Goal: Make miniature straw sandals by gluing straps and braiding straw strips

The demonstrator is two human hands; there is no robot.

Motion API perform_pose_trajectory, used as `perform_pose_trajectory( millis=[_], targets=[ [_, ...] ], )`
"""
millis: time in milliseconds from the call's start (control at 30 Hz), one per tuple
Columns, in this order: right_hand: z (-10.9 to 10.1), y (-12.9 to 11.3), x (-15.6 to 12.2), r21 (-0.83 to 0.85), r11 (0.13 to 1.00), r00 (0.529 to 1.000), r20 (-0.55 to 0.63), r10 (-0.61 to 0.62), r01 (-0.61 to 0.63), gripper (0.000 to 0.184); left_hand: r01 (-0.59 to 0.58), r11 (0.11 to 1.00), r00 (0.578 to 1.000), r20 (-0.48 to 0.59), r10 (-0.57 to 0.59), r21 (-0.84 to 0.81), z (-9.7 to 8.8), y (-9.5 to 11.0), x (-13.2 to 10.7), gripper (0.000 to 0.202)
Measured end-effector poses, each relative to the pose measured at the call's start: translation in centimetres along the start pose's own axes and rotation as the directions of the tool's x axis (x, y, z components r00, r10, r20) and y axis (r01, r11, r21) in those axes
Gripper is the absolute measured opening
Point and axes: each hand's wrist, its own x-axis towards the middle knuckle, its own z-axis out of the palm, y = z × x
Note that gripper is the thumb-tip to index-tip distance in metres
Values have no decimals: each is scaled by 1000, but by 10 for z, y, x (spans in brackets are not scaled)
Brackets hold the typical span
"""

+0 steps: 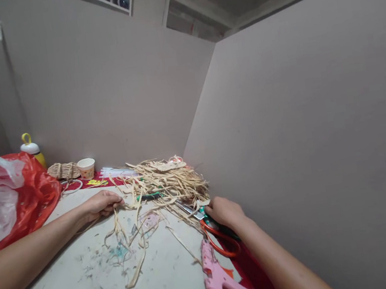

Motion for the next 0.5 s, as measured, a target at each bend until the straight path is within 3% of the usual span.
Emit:
perform_pose_trajectory(
  millis=[267, 500],
  targets=[
    [6, -7, 26, 73, 997, 995, 99, -8, 1, 18, 6, 1000, 1000, -1, -6, 7, 1, 0, 0, 28],
    [9, -11, 27, 142, 990, 995, 100, -20, 6, 16, 4, 1000, 1000, 6, -4, 12, 1, -2, 1, 24]
  ],
)
